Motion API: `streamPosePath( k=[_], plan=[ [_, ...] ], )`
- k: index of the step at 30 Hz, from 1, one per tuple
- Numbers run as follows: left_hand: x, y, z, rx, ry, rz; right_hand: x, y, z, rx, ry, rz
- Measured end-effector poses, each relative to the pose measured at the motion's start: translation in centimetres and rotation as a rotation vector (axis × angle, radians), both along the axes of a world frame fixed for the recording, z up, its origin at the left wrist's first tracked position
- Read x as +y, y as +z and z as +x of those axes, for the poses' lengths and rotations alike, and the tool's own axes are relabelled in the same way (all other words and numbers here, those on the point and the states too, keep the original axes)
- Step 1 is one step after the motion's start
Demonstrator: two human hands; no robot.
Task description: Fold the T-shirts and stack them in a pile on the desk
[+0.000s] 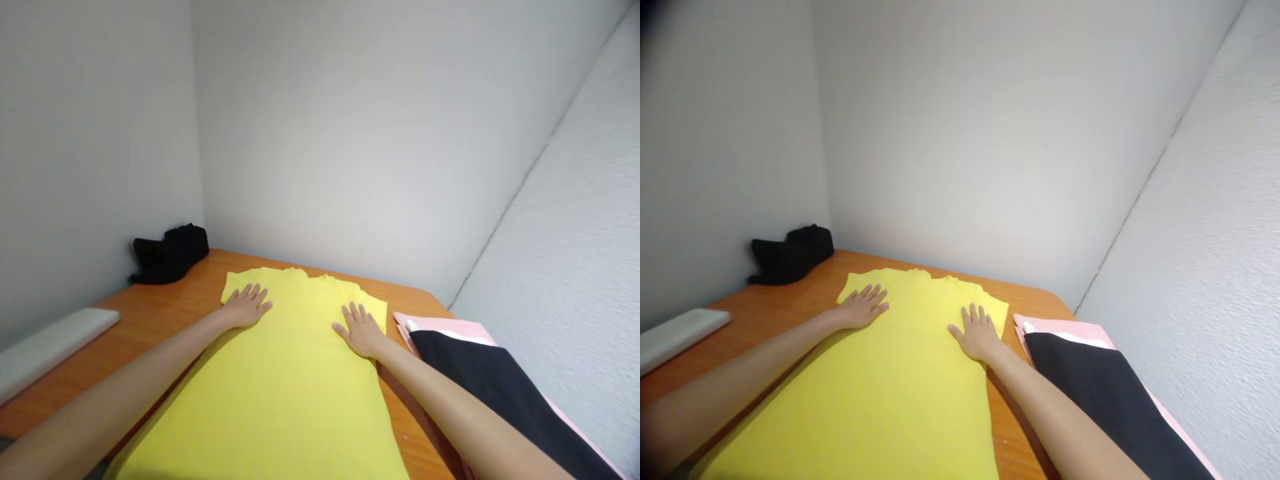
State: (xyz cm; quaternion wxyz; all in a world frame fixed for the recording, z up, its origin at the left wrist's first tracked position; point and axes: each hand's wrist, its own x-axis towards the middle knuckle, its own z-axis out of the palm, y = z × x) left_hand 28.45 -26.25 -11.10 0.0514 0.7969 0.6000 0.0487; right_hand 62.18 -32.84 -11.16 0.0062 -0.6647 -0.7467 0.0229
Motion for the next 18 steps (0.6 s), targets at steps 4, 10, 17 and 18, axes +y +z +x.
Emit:
streamPosePath(
  k=[4, 10, 17, 18],
  plan=[
    [2.3, -0.3, -0.4, -0.028, 0.029, -0.010, 2.7, 0.3, 1.3, 0.006, -0.076, -0.032],
    [5.6, -0.6, 0.4, -0.015, 0.112, 0.033, 6.5, 0.3, 1.3, 0.011, -0.186, -0.051],
    [6.2, -0.9, 0.3, 0.023, 0.097, 0.061, 7.0, -0.6, 1.6, 0.027, -0.166, 0.007],
    [6.0, -0.6, 0.4, 0.033, 0.095, 0.066, 7.0, -0.6, 1.6, 0.029, -0.166, 0.008]
  ],
)
